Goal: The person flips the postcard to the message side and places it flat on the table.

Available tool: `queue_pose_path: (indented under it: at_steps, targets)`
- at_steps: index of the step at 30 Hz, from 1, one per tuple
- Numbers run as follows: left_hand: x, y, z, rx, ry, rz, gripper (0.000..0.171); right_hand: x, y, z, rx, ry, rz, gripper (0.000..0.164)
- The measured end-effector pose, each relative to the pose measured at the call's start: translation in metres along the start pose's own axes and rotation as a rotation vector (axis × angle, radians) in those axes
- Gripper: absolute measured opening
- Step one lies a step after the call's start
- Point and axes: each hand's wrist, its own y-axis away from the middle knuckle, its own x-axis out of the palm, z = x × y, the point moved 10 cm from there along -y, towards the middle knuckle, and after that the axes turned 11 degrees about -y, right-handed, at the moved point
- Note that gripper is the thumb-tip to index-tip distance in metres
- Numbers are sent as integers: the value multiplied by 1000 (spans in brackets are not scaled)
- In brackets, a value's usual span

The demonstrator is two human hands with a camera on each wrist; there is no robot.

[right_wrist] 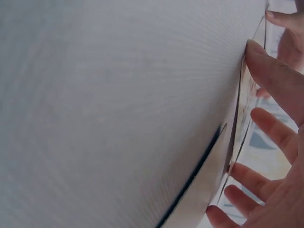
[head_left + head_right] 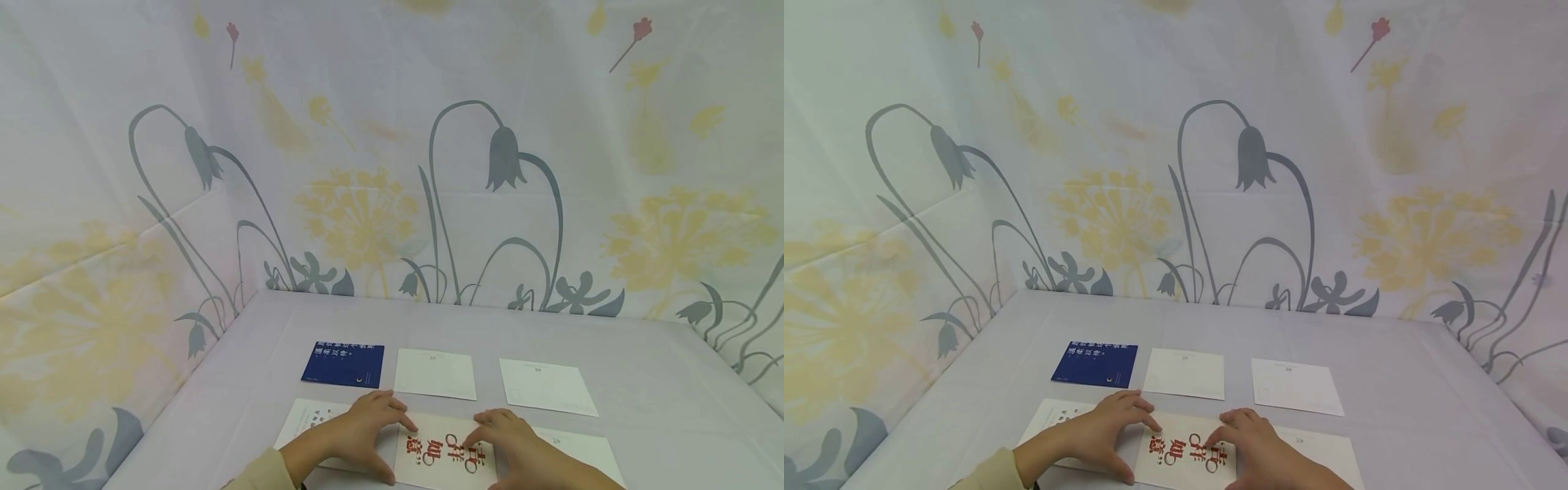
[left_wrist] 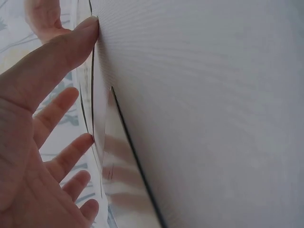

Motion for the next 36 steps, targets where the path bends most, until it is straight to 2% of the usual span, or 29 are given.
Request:
queue_pose_path:
  at_steps: [4, 13, 22, 27, 30, 33, 36]
  targets:
    - [0, -1, -1, -10, -3, 10, 61, 0, 1, -3, 30, -55, 5, 54]
    - [0, 0, 0, -15, 11, 9, 60, -6, 3, 6, -62, -49, -68, 52]
    - [-6, -3, 5, -56, 16, -71, 55, -12, -1, 4, 39, -160, -56, 41]
    - [-11, -3, 8, -82, 94, -102, 49, -15, -3, 3, 43, -299, -90, 38]
    - [-15, -2, 7, -70, 160, -136, 45, -20, -2, 4, -22, -343, -147, 38]
    - [-19, -1, 8, -65, 279, -171, 41, -25, -1, 4, -50, -384, -194, 43]
    - [-22, 0, 9, -70, 438, -198, 39, -27, 0, -1, -2, -447, -215, 53]
